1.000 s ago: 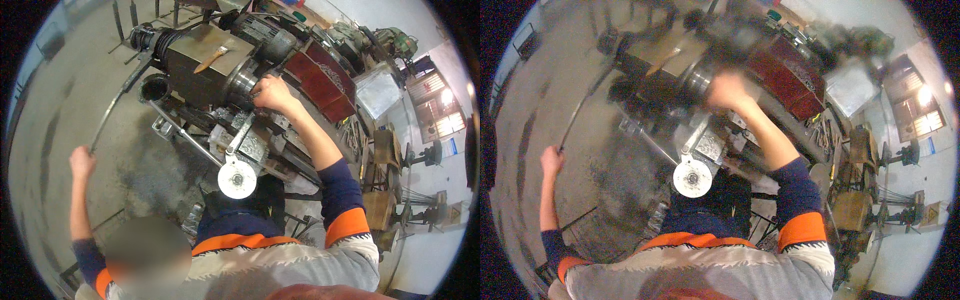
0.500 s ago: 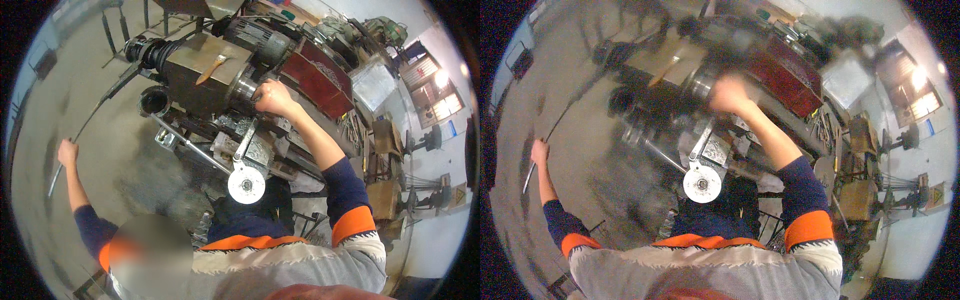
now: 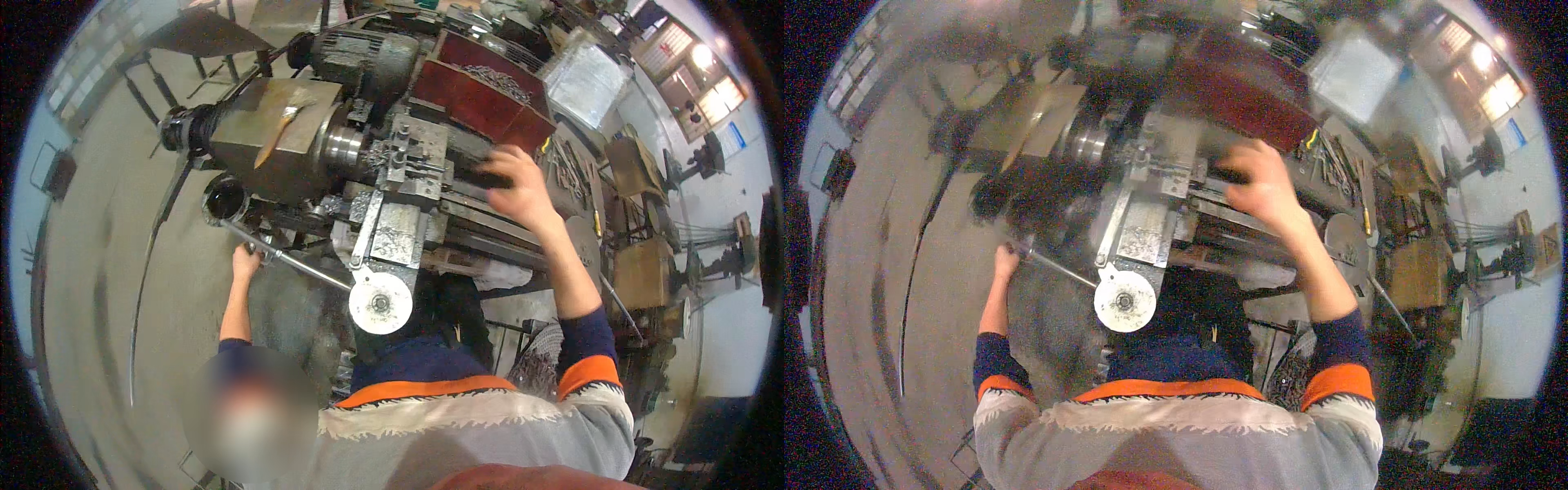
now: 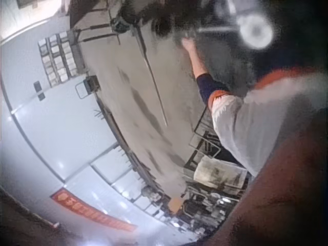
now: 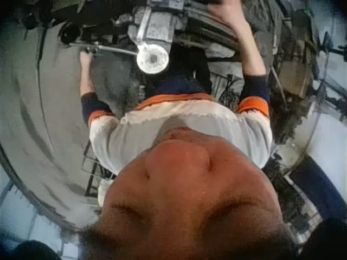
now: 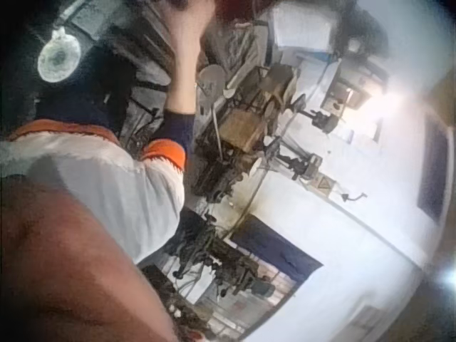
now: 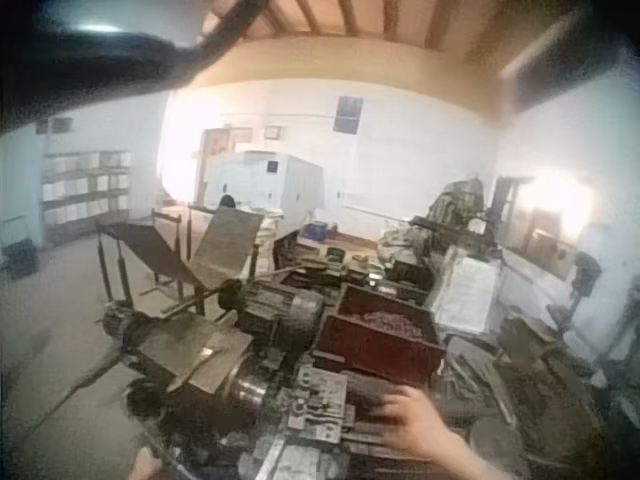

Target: The person operates a metal lathe to machine small cylindrical metal parts. They repeatedly load a part into the chuck, engage the cutting tool, and then remove the finished part, placing it into a collection tray.

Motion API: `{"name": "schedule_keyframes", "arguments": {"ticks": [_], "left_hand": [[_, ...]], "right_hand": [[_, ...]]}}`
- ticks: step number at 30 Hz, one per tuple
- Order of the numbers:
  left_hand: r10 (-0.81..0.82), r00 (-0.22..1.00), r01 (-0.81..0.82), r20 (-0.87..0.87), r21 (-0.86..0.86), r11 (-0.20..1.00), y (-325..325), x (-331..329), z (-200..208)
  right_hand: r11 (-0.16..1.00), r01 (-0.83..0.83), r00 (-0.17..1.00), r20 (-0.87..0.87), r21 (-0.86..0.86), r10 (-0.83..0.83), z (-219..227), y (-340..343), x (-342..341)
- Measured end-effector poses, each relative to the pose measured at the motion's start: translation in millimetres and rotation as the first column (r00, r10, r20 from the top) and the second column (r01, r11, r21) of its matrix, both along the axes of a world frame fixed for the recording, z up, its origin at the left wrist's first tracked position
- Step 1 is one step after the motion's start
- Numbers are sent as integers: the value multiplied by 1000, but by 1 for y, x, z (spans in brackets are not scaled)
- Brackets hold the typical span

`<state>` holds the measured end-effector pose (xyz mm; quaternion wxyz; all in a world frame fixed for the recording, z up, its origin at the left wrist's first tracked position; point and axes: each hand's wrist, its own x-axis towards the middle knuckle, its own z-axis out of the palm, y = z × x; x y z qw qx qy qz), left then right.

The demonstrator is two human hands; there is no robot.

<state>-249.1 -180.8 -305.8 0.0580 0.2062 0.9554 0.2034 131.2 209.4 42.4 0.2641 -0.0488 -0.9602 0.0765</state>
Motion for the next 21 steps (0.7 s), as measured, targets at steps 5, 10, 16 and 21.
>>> {"name": "schedule_keyframes", "arguments": {"ticks": [5, 10, 16, 21], "left_hand": [[-272, 959, 193, -77, -524, 830, 6, -33, 40], [-65, 997, 40, -44, -435, 899, 12, 1, 58], [25, 989, -67, 147, 289, 955, -50, 11, 70], [72, 898, -359, 434, 629, 690, 2, 35, 148]], "right_hand": [[883, 445, 889, 197, -147, -414, -33, 44, 128], [622, 761, 649, 233, -185, -724, -78, 96, 260], [223, 964, 133, 466, 143, -875, -118, 130, 413], [65, 968, -99, 604, 244, -791, -155, 149, 508]]}}
